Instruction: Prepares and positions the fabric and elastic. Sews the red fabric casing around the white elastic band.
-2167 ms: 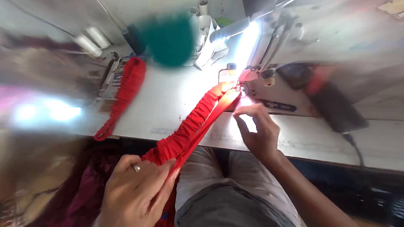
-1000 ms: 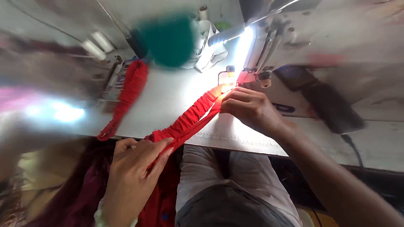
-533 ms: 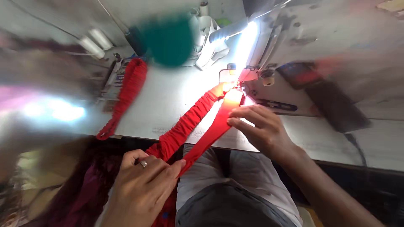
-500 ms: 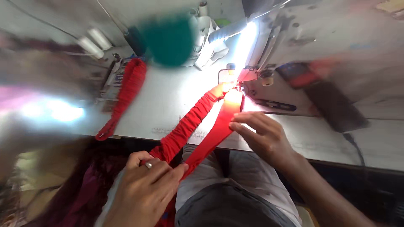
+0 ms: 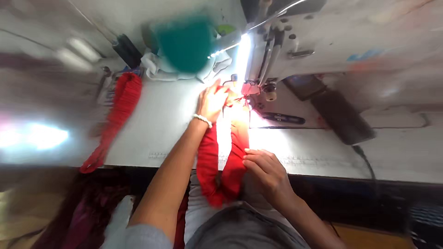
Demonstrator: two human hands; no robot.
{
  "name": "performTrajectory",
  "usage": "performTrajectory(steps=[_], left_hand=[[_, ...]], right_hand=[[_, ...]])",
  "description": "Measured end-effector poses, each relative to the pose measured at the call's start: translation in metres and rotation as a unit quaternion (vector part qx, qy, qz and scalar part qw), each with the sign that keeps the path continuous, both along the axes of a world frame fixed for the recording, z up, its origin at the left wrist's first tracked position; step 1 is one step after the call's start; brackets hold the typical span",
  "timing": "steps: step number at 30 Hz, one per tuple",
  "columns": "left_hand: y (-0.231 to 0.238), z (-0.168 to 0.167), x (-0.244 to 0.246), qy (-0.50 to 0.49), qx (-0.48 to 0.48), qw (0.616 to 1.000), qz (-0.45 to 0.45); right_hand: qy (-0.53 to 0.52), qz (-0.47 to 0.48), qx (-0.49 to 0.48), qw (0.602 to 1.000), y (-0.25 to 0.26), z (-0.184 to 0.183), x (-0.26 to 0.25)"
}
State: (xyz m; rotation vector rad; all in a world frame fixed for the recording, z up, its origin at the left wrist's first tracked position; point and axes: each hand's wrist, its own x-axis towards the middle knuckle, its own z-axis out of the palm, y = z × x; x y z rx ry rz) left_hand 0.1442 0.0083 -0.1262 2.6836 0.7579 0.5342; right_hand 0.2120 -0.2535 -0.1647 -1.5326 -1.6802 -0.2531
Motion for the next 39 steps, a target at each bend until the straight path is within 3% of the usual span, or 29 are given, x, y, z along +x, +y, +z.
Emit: performTrajectory(steps=[4,9,13,19,22,25,32,36,38,39], left_hand=[[0.032,0.011,0.025,0.09,0.084,0.992,-0.011],[-0.04,0.028,0.017,0.045,0.112,0.993,-0.002],[-0.06,-0.005,-0.018,-0.035,0.144,0.972,-0.181],[-0.052,-0.007,-0.042,0.037,0.15,0.963,-0.22],[-0.064,-0.004,-0.037,-0.024,0.094,0.98,-0.176],[-0.065,0.001,-0.031,-0.097,-0.001,0.993,-0.06],[-0.007,0.017,0.018,0.093,-0.036,0.993,0.06],[0.002,0.038,0.053,0.087,-0.154,0.976,0.124],[0.004,0.024,0.064,0.049,-0.129,0.98,0.141],[0.012,0.001,0.069,-0.011,-0.058,0.988,0.144]], right_hand=[[0.029,0.0,-0.024,0.999,0.001,0.002,0.002],[0.002,-0.004,-0.016,1.0,0.0,0.003,0.001],[0.001,-0.007,-0.004,1.0,0.0,0.001,-0.004],[-0.006,-0.039,-0.026,0.999,-0.004,-0.003,-0.008],[0.008,-0.05,-0.028,0.998,-0.006,-0.003,-0.01],[0.044,-0.048,-0.015,0.998,-0.007,-0.005,-0.014],[0.036,-0.047,-0.006,0.998,-0.001,-0.004,-0.018],[0.026,-0.058,-0.006,0.998,-0.002,-0.004,-0.016],[0.031,-0.062,-0.01,0.998,0.001,-0.005,-0.016],[0.037,-0.06,-0.014,0.997,0.003,-0.005,-0.016]])
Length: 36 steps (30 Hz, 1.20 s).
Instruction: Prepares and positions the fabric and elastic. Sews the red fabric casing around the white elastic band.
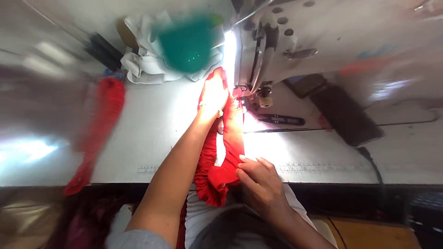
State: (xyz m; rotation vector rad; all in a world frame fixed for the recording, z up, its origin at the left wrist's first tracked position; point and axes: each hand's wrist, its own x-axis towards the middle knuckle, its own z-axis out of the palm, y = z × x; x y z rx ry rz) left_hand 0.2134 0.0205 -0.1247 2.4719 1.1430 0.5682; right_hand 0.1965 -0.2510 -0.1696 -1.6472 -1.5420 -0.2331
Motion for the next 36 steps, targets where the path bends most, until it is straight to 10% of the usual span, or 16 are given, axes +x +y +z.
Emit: performTrajectory(steps=[7,10,15,19,36], left_hand=[[-0.017,0.056,-0.002,0.049,-0.072,0.994,-0.069],[0.018,-0.011,0.009,-0.112,0.1,0.981,-0.121],[-0.043,0.024,-0.032,-0.007,0.072,0.994,-0.081],[-0.093,-0.003,-0.1,-0.024,0.153,0.955,-0.255],[-0.079,-0.007,-0.107,0.06,0.093,0.936,-0.334]], right_hand=[[0.006,0.028,0.012,1.0,-0.004,0.004,0.002],[0.008,0.025,0.006,1.0,-0.004,0.002,0.002],[0.027,0.007,-0.002,1.0,0.002,0.0,-0.005],[0.024,0.015,0.014,0.999,0.001,-0.001,-0.005],[-0.036,0.013,-0.022,0.999,-0.012,0.007,0.0]])
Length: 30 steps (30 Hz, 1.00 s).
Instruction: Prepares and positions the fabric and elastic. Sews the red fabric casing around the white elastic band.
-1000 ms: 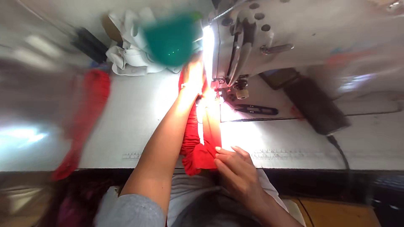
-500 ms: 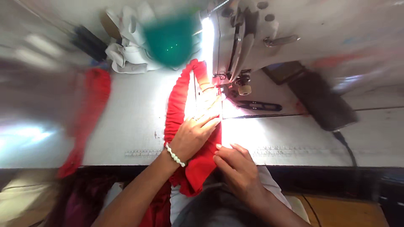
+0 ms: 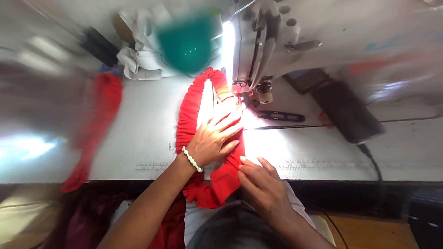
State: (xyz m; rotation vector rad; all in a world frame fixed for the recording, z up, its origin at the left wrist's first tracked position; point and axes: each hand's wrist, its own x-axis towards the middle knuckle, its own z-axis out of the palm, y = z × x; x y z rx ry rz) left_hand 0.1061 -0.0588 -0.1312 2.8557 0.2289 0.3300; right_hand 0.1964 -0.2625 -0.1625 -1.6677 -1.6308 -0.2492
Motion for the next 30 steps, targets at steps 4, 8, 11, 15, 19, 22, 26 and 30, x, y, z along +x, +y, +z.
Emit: performTrajectory(steps=[4,8,11,15,19,22,26,30], left_hand=[[0.003,0.001,-0.003,0.018,0.023,1.0,0.0],[0.014,0.0,0.002,0.009,0.049,0.999,0.0],[0.025,0.003,0.012,0.029,0.069,0.997,0.004],[0.02,0.007,0.02,-0.031,0.119,0.992,-0.013],[-0.004,0.01,0.006,-0.05,0.121,0.991,0.008],[-0.005,0.002,-0.002,-0.048,0.091,0.995,0.0],[0.003,0.004,-0.001,-0.011,0.071,0.997,-0.006],[-0.004,0.006,-0.003,-0.016,0.089,0.996,0.003]], right_hand=[[-0.002,0.003,-0.002,1.0,0.004,0.002,0.002],[0.004,0.007,-0.018,1.0,0.017,0.007,0.006],[0.003,0.002,-0.022,1.0,0.031,0.01,0.015],[0.003,-0.001,-0.025,1.0,0.039,0.01,0.023],[0.007,-0.009,-0.017,1.0,0.037,0.006,0.024],[0.007,-0.01,-0.022,1.0,0.037,0.006,0.023],[0.002,-0.002,-0.019,1.0,0.039,0.009,0.022],[-0.005,-0.003,-0.018,1.0,0.038,0.009,0.022]])
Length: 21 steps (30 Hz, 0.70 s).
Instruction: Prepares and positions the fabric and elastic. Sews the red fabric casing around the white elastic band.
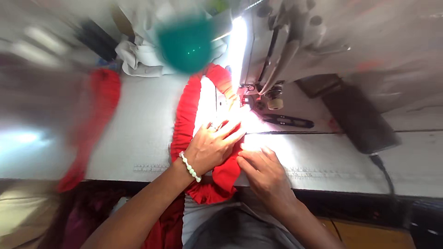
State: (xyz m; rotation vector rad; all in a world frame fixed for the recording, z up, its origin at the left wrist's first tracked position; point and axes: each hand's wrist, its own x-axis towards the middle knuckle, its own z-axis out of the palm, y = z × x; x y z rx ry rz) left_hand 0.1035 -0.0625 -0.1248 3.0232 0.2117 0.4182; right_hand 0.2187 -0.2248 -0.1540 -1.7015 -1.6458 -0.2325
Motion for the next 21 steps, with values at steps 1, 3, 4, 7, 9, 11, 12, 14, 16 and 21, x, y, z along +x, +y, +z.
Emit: performTrajectory(steps=[1,3,4,7,9,11,12,14,16,21], left_hand=[[0.0,0.0,-0.001,0.004,0.005,1.0,0.002],[0.004,0.001,-0.001,0.022,0.013,1.0,0.003],[0.007,0.002,0.0,0.028,0.017,0.999,0.001],[0.02,0.003,0.007,0.038,0.024,0.999,-0.003],[0.026,0.003,0.012,0.044,0.021,0.999,-0.002],[0.029,0.004,0.015,0.043,0.02,0.999,0.0],[0.029,0.004,0.016,0.044,0.017,0.999,0.002],[0.028,0.007,0.017,0.051,0.004,0.999,0.007],[0.027,0.007,0.018,0.05,-0.005,0.999,0.012],[0.024,0.006,0.019,0.035,-0.036,0.998,0.022]], right_hand=[[-0.002,0.001,-0.002,1.0,0.001,0.001,0.001],[-0.004,0.002,-0.009,1.0,0.004,0.002,0.002],[-0.006,0.003,-0.013,1.0,0.008,0.003,0.004],[-0.007,0.012,-0.025,1.0,0.021,0.006,0.014],[-0.005,0.016,-0.029,0.999,0.027,0.005,0.019],[-0.003,0.017,-0.032,0.999,0.031,0.006,0.022],[-0.002,0.018,-0.032,0.999,0.031,0.006,0.022],[0.006,0.017,-0.03,0.999,0.03,0.004,0.022],[0.016,0.015,-0.026,0.999,0.029,0.001,0.022],[0.017,0.007,-0.025,1.0,0.027,0.001,0.022]])
